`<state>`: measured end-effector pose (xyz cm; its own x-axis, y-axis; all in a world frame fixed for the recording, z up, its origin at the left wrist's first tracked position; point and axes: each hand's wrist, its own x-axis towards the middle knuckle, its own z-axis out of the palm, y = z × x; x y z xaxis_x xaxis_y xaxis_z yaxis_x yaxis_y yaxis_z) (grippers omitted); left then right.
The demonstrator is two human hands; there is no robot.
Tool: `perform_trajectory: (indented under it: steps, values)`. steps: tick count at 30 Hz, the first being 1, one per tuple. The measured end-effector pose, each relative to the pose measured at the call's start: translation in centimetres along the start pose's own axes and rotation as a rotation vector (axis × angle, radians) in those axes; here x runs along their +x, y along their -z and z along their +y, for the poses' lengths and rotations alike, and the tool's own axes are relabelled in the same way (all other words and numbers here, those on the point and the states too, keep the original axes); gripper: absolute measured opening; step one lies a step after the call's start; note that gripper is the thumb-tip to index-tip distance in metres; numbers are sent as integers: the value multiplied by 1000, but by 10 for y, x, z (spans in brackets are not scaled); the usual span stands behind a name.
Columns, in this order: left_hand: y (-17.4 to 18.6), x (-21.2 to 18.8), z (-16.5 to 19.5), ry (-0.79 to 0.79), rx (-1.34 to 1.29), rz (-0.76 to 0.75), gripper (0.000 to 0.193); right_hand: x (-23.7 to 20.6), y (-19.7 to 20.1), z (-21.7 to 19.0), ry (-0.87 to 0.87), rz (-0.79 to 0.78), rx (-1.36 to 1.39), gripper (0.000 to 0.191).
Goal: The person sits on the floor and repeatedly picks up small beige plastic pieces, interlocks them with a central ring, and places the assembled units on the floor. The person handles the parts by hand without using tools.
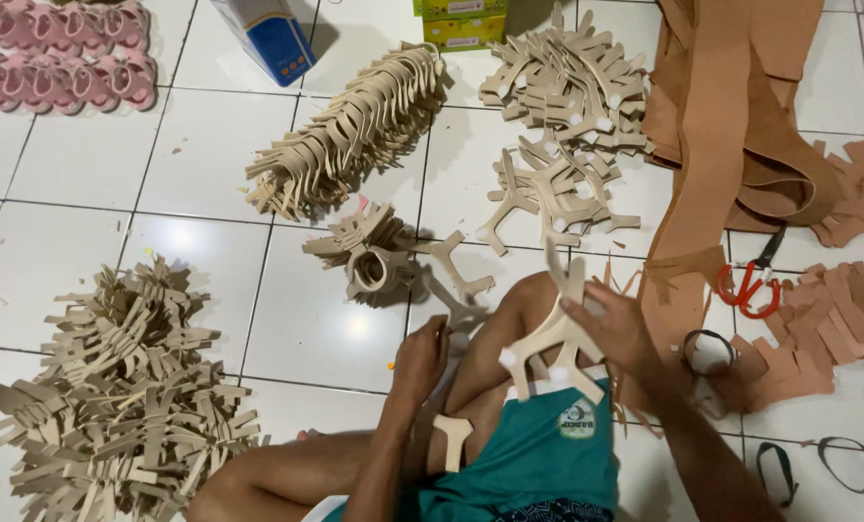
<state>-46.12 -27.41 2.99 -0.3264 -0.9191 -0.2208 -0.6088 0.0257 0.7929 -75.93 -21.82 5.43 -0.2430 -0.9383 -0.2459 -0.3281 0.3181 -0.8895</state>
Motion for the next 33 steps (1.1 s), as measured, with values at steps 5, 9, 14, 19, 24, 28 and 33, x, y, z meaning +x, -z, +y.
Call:
perform_trajectory:
  steps: [5,9,14,19,24,28,33]
  values:
    - [-10,88,23,-116,-197,143,30,87,50,-21,105,103,89,38]
    - [-23,143,46,64,72,235,35,163,59,-43,269,42,71,35]
    - [-38,184,69,293,246,237,55,250,31,-77,70,-103,-306,37]
    - [-52,232,84,312,315,215,40,291,7,-85,275,-28,-789,57]
    - [-53,254,73,85,231,206,39,314,13,-70,471,-103,-758,69]
    - [-62,248,67,241,249,130,35,312,20,-52,368,-172,-774,76]
    - [-76,239,60,285,405,64,67,304,32,-40,414,-63,-703,72]
